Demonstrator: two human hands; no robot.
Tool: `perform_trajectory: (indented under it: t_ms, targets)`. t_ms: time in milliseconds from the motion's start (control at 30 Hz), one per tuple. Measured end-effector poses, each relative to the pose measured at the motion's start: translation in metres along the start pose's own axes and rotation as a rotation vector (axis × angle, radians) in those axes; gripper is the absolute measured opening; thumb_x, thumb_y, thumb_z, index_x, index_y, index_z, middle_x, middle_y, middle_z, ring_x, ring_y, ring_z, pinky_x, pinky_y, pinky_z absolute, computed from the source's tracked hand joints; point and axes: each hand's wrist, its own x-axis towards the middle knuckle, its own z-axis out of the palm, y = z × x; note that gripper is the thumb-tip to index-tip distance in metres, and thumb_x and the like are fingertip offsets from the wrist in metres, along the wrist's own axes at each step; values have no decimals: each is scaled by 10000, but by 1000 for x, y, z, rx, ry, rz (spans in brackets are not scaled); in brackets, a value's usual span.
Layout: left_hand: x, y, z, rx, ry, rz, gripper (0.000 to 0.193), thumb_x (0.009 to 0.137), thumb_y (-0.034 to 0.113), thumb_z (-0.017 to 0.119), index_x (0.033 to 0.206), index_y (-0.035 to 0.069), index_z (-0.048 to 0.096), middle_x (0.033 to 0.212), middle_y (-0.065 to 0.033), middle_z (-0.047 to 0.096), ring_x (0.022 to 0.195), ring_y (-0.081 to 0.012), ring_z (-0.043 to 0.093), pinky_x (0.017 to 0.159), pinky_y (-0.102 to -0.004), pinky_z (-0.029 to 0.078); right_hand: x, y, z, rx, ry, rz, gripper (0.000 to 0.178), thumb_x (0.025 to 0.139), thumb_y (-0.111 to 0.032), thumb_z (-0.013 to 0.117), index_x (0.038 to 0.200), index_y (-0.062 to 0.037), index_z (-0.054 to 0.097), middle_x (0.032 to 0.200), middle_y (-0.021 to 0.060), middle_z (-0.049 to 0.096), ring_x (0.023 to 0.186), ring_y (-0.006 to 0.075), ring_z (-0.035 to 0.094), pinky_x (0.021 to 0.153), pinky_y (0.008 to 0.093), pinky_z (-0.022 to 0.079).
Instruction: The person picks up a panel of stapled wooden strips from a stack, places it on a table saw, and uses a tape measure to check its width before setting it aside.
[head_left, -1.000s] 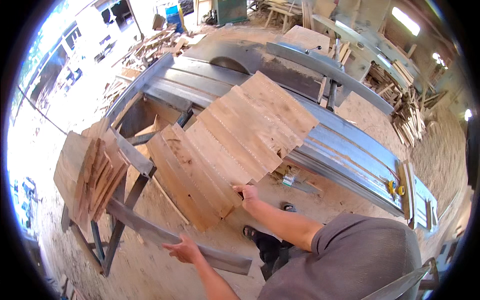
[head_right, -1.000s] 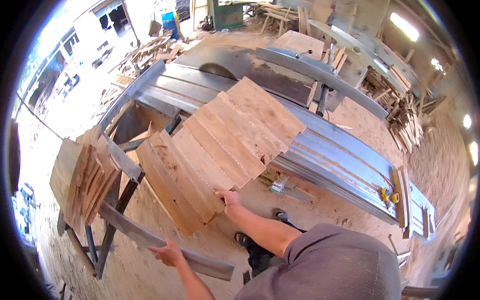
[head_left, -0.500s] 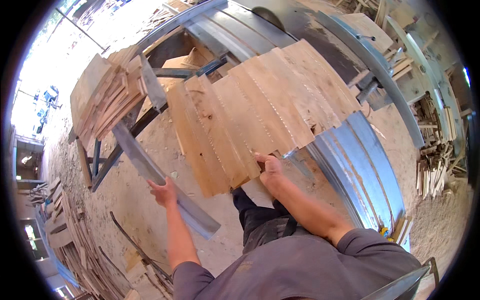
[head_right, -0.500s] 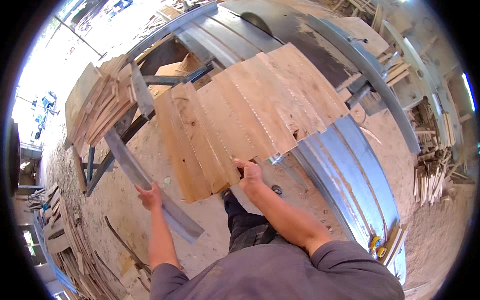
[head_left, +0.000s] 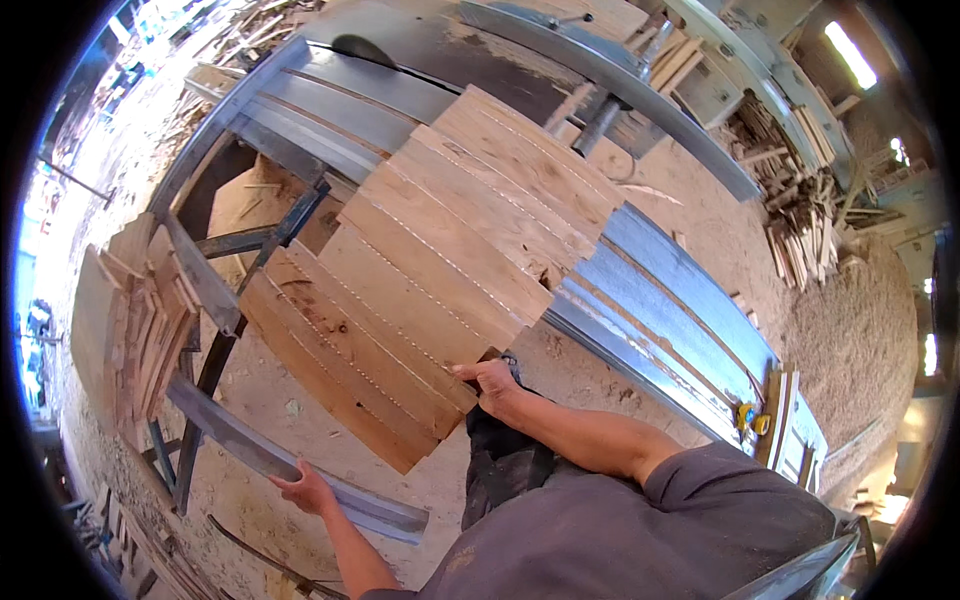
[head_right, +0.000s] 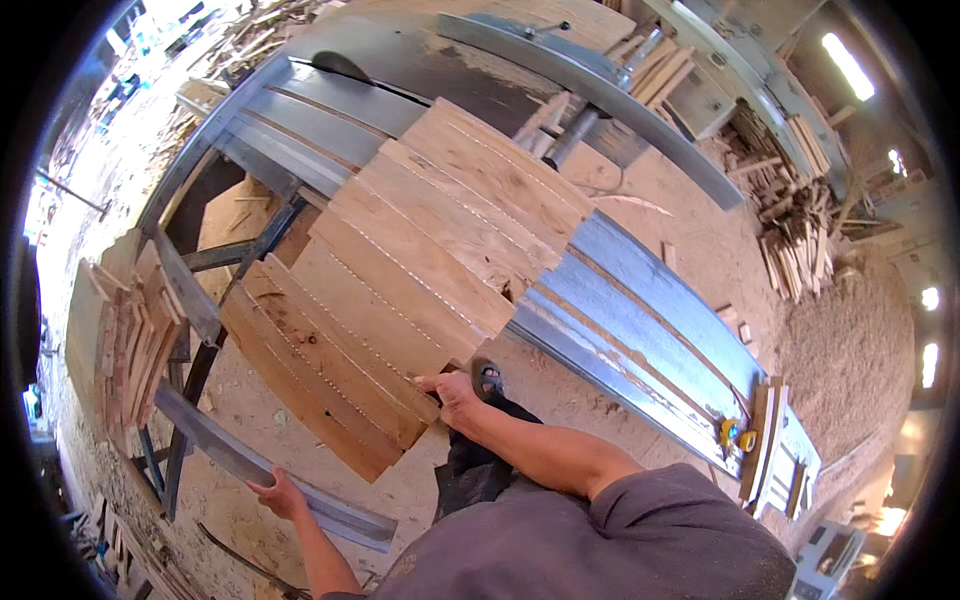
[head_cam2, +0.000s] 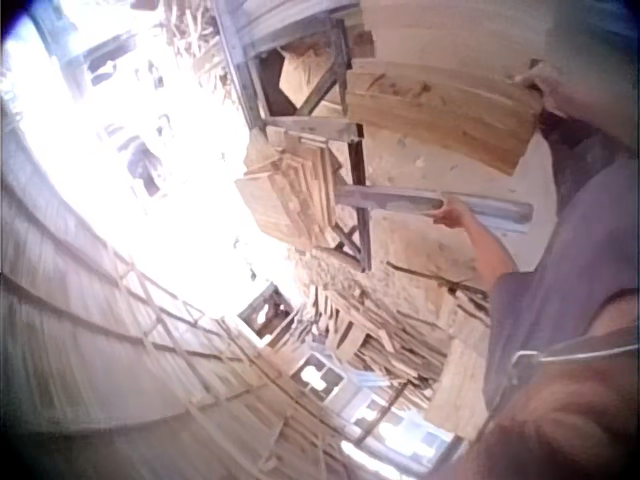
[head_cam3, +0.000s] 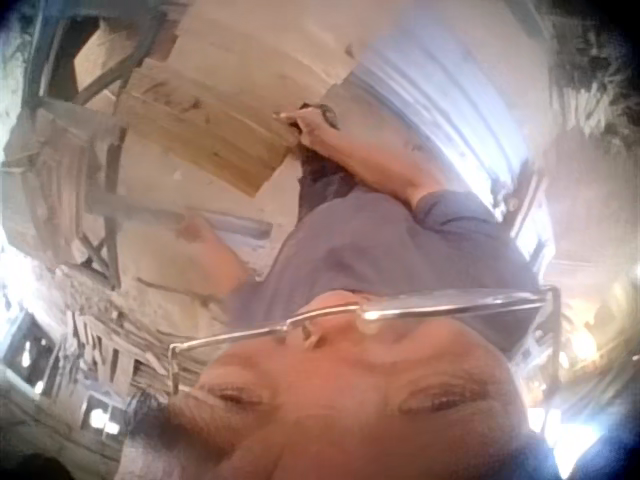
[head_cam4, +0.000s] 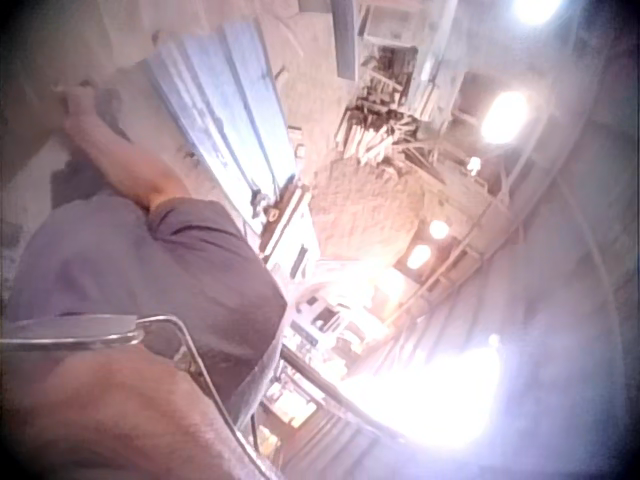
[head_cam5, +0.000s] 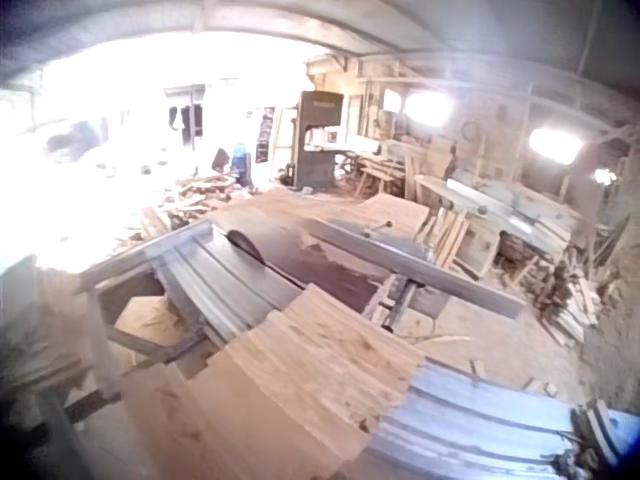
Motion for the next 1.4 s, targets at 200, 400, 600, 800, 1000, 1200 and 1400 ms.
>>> perform_trajectory:
  t_ms: [200,400,600,800,1000,1200,1400]
  targets:
    - [-40,-6,30,-156,301,595,655,939,224,681,1484,-36,429,1460,-245,481,1328,-395,460,1132,-502,343,19,14,-10,-22,-26,-31,265,800,-11,774,1058,6,711,975,86,723,888,236,663,844,414,526]
    - [-129,61,36,-1135,-801,-125,514,1033,349,574,1382,-25,530,1287,-122,618,1134,-271,604,995,-395,481,3,0,-7,-104,-86,-39,305,830,-33,758,1127,-8,693,1051,86,718,953,202,654,865,378,520]
    - [-125,72,22,-1108,-888,-185,461,1033,298,578,1366,-19,546,1273,-124,637,1111,-263,624,986,-402,492,-19,-39,-52,-415,-360,4,387,842,-87,727,1193,62,662,974,104,725,868,188,677,807,327,542]
    - [-122,67,26,-1141,-862,-233,452,1030,289,583,1364,-13,544,1269,-128,643,1114,-284,637,993,-413,495,-55,-135,-118,-669,-280,-264,342,908,-43,638,1232,70,631,1114,146,733,992,198,704,866,325,560]
    - [-125,69,28,-1134,-841,-186,465,1034,299,578,1380,-7,527,1301,-136,635,1138,-290,634,1012,-408,484,-49,-216,-167,-653,136,-727,256,914,57,575,1156,51,655,1069,123,743,978,169,694,906,332,554]
    - [-128,65,26,-1146,-822,-190,484,1029,307,587,1372,-32,537,1309,-138,638,1165,-283,624,1029,-402,470,-32,-277,-160,-981,445,-1086,314,880,22,594,1183,20,678,1148,162,727,1092,261,683,998,371,510]
    - [-128,61,37,-1208,-765,-209,493,1038,348,569,1350,-33,573,1276,-124,648,1150,-251,616,1010,-377,472,-11,-320,-160,-1282,542,-1256,468,844,-72,676,1300,12,615,1350,227,615,1298,389,547,1113,446,416]
